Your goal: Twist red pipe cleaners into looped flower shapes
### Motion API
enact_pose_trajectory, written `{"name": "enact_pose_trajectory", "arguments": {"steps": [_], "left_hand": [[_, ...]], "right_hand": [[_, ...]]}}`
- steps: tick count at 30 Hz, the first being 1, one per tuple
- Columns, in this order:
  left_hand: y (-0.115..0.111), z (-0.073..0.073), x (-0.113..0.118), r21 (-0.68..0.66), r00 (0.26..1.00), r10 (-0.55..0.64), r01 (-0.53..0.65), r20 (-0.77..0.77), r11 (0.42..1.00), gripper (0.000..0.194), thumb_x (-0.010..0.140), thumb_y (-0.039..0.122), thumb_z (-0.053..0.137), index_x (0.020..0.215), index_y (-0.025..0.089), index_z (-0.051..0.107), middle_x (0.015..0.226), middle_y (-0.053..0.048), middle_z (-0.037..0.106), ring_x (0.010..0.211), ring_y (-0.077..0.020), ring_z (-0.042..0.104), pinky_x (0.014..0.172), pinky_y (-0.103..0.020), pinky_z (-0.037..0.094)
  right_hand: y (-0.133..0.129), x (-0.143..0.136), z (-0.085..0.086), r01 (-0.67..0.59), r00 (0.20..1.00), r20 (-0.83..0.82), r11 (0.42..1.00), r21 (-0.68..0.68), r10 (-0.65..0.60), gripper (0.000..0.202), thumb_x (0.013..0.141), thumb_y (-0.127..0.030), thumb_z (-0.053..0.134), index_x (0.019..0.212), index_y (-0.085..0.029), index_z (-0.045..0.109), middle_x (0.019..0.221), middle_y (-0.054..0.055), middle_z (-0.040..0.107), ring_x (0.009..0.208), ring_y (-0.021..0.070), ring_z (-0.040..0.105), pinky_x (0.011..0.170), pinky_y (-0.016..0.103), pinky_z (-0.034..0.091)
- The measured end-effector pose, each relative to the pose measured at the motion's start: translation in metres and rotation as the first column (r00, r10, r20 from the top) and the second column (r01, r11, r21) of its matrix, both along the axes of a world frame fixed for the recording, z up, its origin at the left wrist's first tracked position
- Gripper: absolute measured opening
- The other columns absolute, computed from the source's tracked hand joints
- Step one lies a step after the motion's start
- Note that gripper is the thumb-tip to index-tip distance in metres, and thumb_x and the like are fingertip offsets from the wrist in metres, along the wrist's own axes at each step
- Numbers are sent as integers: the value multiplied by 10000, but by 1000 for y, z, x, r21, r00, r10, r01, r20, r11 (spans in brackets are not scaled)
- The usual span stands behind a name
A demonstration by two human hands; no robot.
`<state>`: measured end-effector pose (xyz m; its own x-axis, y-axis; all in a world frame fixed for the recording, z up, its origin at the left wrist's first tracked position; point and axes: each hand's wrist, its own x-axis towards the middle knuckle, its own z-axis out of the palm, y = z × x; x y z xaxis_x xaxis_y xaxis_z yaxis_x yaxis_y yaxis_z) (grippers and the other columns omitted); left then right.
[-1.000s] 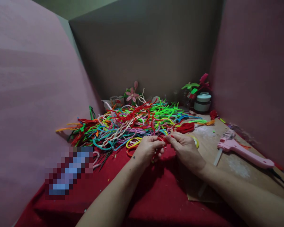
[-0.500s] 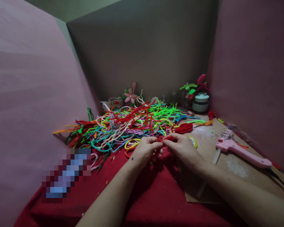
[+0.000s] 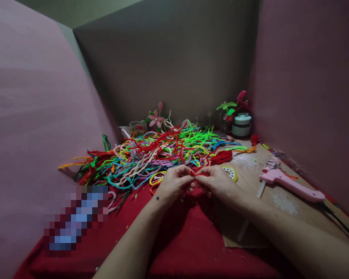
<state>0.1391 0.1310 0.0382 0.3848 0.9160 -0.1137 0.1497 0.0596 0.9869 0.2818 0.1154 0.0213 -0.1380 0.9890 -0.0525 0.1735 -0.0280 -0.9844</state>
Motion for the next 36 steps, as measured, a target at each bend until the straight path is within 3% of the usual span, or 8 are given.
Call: {"name": "enact_pose_trajectory", "arguments": {"steps": [5, 10, 12, 14, 20, 29, 32, 36], "left_hand": [[-1, -7, 0, 396, 988, 37, 25, -149, 918, 50, 734, 193, 532, 730, 147, 551, 583, 17, 563, 508, -79, 517, 512, -196, 417], [0, -16, -5, 895, 903, 241, 256, -356, 365, 195, 832, 150, 421, 797, 155, 612, 710, -47, 618, 660, -118, 542, 625, -238, 418], [0, -16, -7, 906, 889, 245, 317, -387, 280, 214, 837, 140, 414, 845, 163, 627, 750, -58, 631, 692, -127, 550, 639, -244, 420], [0, -13, -7, 891, 915, 182, 281, -361, 358, 197, 832, 154, 433, 851, 162, 629, 760, -55, 634, 703, -126, 557, 652, -244, 427], [1, 3, -7, 275, 998, -43, 55, -50, 960, 228, 779, 340, 530, 768, 121, 595, 646, -20, 606, 563, -105, 555, 572, -229, 432], [0, 5, -7, 128, 977, -112, 136, -179, 982, 155, 708, 269, 562, 651, 126, 543, 506, 43, 445, 435, -48, 358, 454, -189, 276], [-2, -2, -4, 507, 898, 49, 202, -438, 838, 125, 761, 215, 482, 675, 145, 540, 579, 21, 484, 522, -75, 408, 524, -205, 301], [-7, -8, -1, 811, 681, 440, 496, -586, 312, 199, 835, 175, 392, 736, 153, 564, 672, -38, 552, 650, -139, 472, 640, -282, 309]], "right_hand": [[-1, 2, 3, 26, 988, -152, 1000, -17, -28, 152, 659, -240, 549, 540, -147, 528, 381, -56, 431, 303, 48, 345, 303, 176, 229], [0, 6, 6, -27, 926, -377, 991, -135, -26, 142, 586, -220, 603, 530, -150, 493, 425, -49, 468, 315, 42, 347, 311, 179, 222], [1, 7, 7, -44, 917, -398, 988, -148, -19, 138, 579, -224, 615, 549, -149, 503, 447, -45, 482, 330, 46, 362, 319, 181, 227], [1, 8, 8, -36, 930, -366, 992, -118, -9, 138, 596, -234, 609, 554, -149, 508, 448, -46, 477, 339, 50, 368, 332, 189, 242], [-4, 9, 12, 20, 993, 104, 947, 321, -56, 142, 722, -221, 506, 605, -159, 558, 488, -21, 512, 441, 89, 444, 453, 220, 322], [-9, 8, 4, -140, 828, 495, 757, 639, -264, 157, 771, -164, 457, 672, -162, 579, 637, 48, 600, 583, 135, 518, 556, 243, 328], [-8, 7, 5, -73, 848, 457, 796, 601, -267, 174, 750, -174, 466, 590, -165, 533, 561, 26, 540, 533, 122, 466, 527, 250, 299], [-2, 9, 7, 41, 992, 113, 984, 171, -61, 169, 675, -206, 498, 513, -177, 459, 439, -24, 420, 405, 87, 357, 406, 229, 251]]}}
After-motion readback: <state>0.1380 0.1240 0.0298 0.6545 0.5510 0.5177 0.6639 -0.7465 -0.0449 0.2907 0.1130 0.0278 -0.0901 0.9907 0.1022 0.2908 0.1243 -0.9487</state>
